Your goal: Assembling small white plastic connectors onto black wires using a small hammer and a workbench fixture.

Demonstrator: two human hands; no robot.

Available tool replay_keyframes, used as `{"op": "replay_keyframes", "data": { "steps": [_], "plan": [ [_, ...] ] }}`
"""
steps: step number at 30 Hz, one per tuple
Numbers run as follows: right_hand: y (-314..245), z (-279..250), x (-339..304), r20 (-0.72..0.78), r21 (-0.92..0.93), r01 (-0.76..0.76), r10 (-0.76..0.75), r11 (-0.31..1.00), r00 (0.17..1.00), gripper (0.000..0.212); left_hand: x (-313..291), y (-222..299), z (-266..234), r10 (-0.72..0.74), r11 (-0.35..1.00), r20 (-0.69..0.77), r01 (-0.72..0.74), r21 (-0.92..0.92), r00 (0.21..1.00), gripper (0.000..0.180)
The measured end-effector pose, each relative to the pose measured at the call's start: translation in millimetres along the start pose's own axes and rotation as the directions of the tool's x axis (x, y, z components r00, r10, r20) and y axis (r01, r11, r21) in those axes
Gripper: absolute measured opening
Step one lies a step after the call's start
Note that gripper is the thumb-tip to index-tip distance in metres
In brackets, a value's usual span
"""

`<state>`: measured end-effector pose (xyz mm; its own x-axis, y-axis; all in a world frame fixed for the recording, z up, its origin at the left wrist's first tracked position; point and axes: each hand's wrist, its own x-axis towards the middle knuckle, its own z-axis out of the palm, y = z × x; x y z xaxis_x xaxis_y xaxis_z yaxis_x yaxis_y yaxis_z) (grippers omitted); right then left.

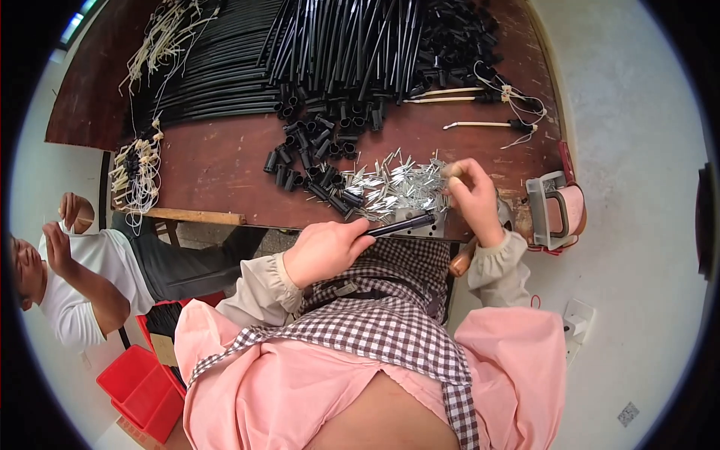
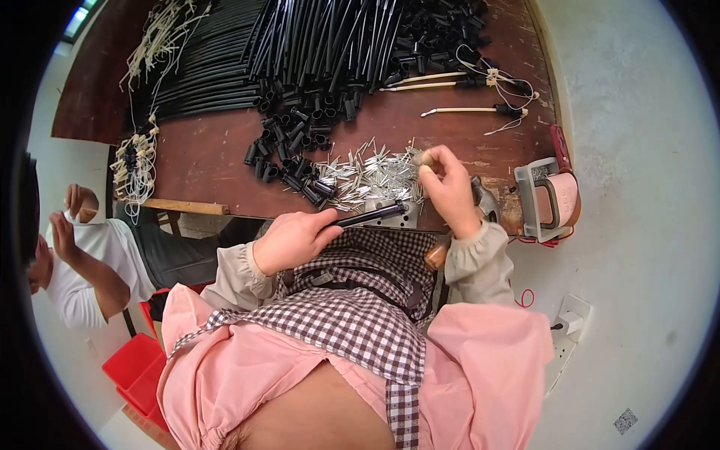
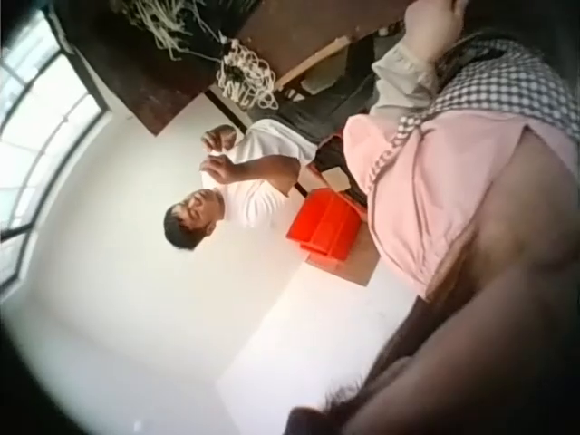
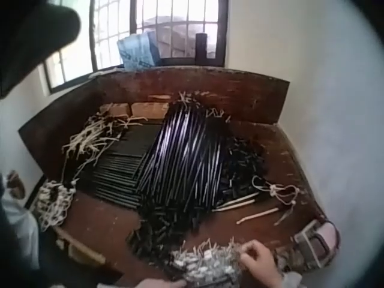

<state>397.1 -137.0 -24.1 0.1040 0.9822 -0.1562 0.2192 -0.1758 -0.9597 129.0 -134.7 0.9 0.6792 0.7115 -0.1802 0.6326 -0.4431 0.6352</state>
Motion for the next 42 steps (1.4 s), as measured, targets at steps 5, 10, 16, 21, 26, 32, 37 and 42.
{"op": "replay_keyframes", "data": {
  "steps": [5, 10, 16, 21, 26, 32, 37, 42],
  "plan": [
    [-8, 16, -48, -0.014, 0.176, 0.092, -0.091, 0.98, 0.996, 0.009, -11, 12, 9, -0.028, 0.996, -0.037, 0.031, 0.087, 0.999, 0.02],
    [8, 25, -54, -0.037, 0.106, 0.167, -0.164, 0.98, 0.986, 0.011, -8, 15, 4, -0.028, 0.991, -0.055, 0.035, 0.129, 0.998, 0.021],
    [9, 30, -56, -0.106, 0.067, 0.19, -0.182, 0.98, 0.978, 0.007, -13, 23, 4, -0.035, 0.986, -0.075, 0.047, 0.16, 0.997, 0.022],
    [9, 32, -54, -0.126, -0.165, 0.309, -0.331, 0.937, 0.935, 0.011, -13, 26, 7, -0.04, 0.983, -0.102, 0.057, 0.173, 0.994, 0.024],
    [-15, 25, -67, -0.031, -0.683, 0.342, -0.494, 0.645, 0.869, 0.032, -11, 26, 5, -0.046, 0.984, -0.094, 0.061, 0.165, 0.995, 0.025],
    [-9, -7, -118, -0.46, -0.363, -0.15, -0.037, 0.92, 0.887, 0.06, -22, 10, 17, -0.02, 0.997, -0.117, 0.029, 0.075, 0.993, 0.024],
    [50, 8, -138, -0.562, 0.085, -0.107, 0.136, 0.991, 0.816, 0.063, -10, 2, 14, 0.054, 0.995, -0.08, -0.047, 0.085, 0.995, 0.022],
    [-8, 13, -150, -0.157, 0.293, -0.279, 0.334, 0.914, 0.93, 0.042, -7, -1, 7, 0.09, 0.986, -0.039, -0.083, 0.144, 0.995, 0.02]
  ]
}}
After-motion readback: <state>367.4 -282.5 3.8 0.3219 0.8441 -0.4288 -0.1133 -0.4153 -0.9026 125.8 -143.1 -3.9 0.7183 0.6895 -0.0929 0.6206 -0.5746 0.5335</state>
